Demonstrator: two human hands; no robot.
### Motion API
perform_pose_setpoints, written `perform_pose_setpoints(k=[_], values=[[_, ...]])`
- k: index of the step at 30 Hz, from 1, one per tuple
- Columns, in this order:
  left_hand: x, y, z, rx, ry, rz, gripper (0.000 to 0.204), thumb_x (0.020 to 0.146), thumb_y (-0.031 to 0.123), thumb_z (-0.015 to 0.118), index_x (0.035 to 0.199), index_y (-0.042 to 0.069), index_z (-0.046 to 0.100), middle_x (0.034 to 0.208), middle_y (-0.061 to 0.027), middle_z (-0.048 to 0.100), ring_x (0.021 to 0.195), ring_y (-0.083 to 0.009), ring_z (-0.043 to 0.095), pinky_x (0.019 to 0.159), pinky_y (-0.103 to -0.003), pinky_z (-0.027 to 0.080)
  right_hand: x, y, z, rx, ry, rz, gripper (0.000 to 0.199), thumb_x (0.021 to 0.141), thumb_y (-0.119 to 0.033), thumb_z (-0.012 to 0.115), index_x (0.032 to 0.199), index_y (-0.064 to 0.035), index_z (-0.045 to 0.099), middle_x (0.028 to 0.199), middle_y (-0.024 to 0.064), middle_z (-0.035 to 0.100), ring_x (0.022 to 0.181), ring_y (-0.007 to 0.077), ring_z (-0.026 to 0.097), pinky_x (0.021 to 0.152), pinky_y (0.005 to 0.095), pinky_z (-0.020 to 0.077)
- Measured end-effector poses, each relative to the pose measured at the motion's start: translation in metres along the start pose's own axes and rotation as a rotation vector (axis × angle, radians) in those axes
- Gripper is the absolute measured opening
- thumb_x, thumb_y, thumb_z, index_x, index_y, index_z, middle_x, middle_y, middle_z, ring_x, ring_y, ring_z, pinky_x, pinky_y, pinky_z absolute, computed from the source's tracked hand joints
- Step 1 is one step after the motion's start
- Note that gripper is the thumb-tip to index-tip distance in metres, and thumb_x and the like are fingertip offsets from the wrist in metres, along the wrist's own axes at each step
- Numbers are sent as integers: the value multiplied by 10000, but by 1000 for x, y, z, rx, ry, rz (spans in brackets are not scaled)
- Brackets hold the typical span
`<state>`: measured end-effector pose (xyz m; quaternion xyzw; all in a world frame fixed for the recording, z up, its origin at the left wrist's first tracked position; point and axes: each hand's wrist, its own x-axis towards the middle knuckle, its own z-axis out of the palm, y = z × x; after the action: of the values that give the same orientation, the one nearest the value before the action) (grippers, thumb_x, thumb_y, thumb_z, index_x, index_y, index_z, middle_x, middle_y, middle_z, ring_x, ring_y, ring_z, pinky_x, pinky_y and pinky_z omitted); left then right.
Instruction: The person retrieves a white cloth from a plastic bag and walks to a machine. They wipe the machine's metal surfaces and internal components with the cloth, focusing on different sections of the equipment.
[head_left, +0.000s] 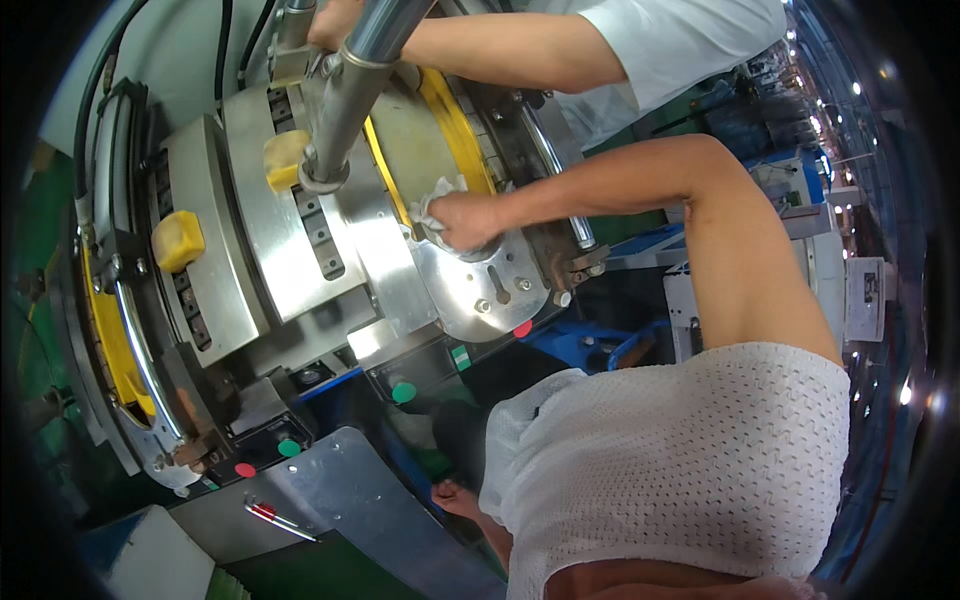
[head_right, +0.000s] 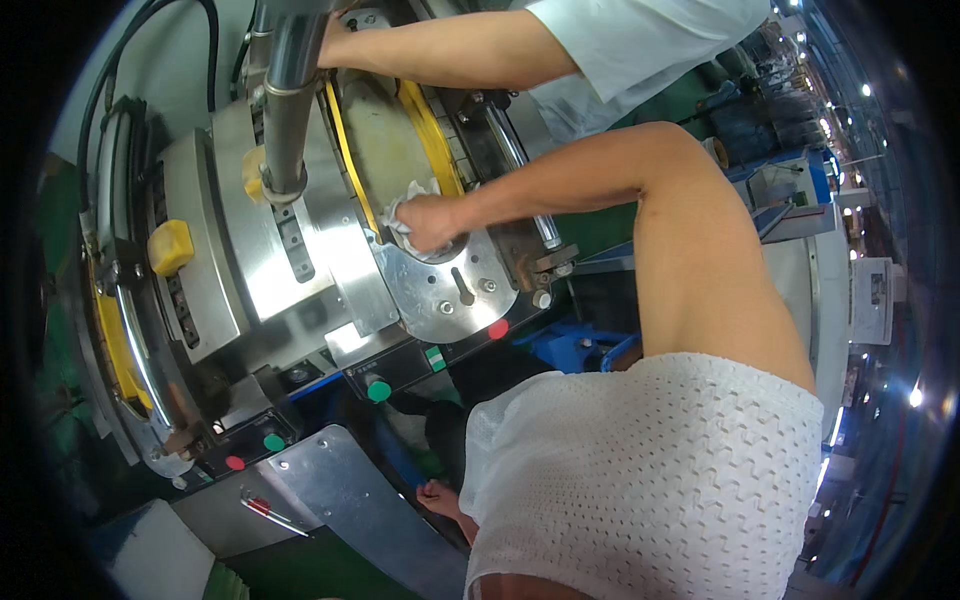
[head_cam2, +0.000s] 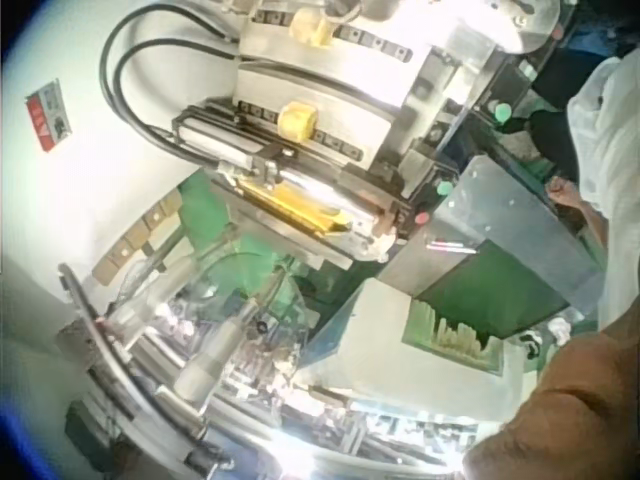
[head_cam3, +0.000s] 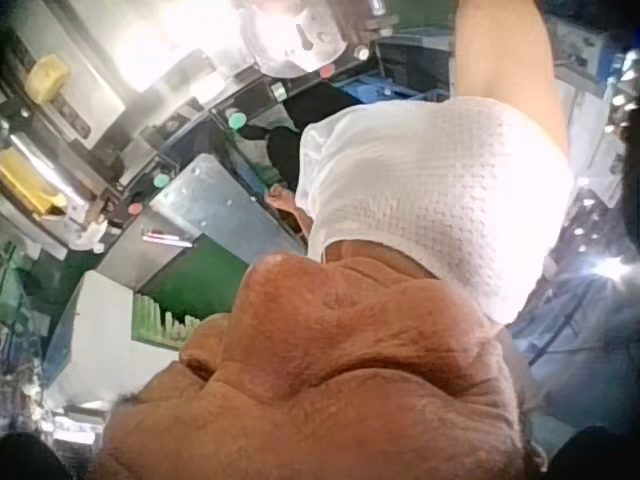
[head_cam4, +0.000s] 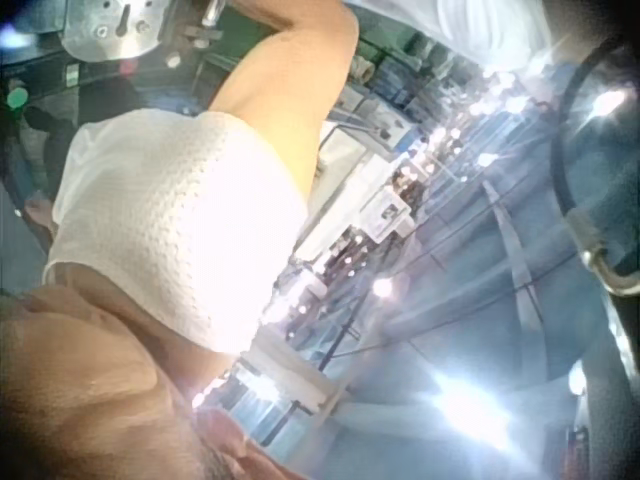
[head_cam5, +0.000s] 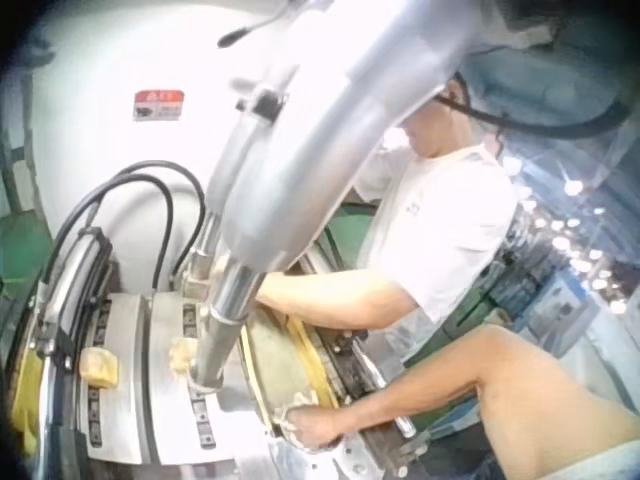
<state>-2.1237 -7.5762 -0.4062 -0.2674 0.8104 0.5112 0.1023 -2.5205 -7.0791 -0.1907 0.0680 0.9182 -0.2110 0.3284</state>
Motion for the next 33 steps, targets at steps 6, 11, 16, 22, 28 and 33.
perform_pose_setpoints(k=[6, 11, 16, 22, 28, 33], values=[[-2, 17, 39, 215, 26, -106, 344, 934, 109, 639, 1219, -41, 517, 1056, -143, 605, 900, -212, 609, 771, -335, 492, -1, 6, -20, 46, -248, -210, 257, 815, -120, 577, 991, 64, 613, 912, 269, 661, 843, 409, 637, 775, 446, 490], [20, 28, 22, 63, -52, -62, 308, 948, 23, 542, 1245, -50, 508, 1023, -111, 581, 853, -185, 561, 769, -310, 478, -1, 2, -44, -838, -314, -988, 214, 749, -197, 664, 828, 0, 636, 784, 176, 651, 780, 326, 648, 733, 462, 505], [1, 22, -31, 124, 72, 27, 307, 961, 51, 521, 1248, -56, 508, 979, -136, 591, 841, -212, 569, 775, -328, 483, 5, 5, -15, -836, -190, -770, 168, 679, -174, 692, 740, -20, 659, 813, 127, 676, 876, 340, 642, 713, 458, 539], [28, -5, -115, 20, -88, 32, 219, 934, 96, 465, 1041, -75, 551, 1003, -239, 596, 867, -363, 584, 771, -470, 474, -3, 18, -16, -86, -189, -392, 202, 686, -90, 597, 791, 80, 621, 719, 245, 621, 684, 318, 638, 652, 454, 480], [30, -5, -93, 460, 372, -90, 94, 815, 30, 462, 842, -52, 500, 898, -243, 543, 809, -414, 540, 732, -501, 442, 7, -7, 21, 510, 265, 517, 200, 807, -80, 533, 897, 41, 664, 817, 138, 678, 760, 261, 633, 679, 377, 484], [27, -65, -118, 507, 239, -33, 101, 806, 8, 457, 864, -68, 490, 842, -246, 503, 791, -431, 511, 730, -509, 434, 6, 12, -30, -285, 85, -445, 207, 769, -92, 593, 944, -4, 661, 883, 224, 673, 863, 364, 645, 728, 438, 514]])
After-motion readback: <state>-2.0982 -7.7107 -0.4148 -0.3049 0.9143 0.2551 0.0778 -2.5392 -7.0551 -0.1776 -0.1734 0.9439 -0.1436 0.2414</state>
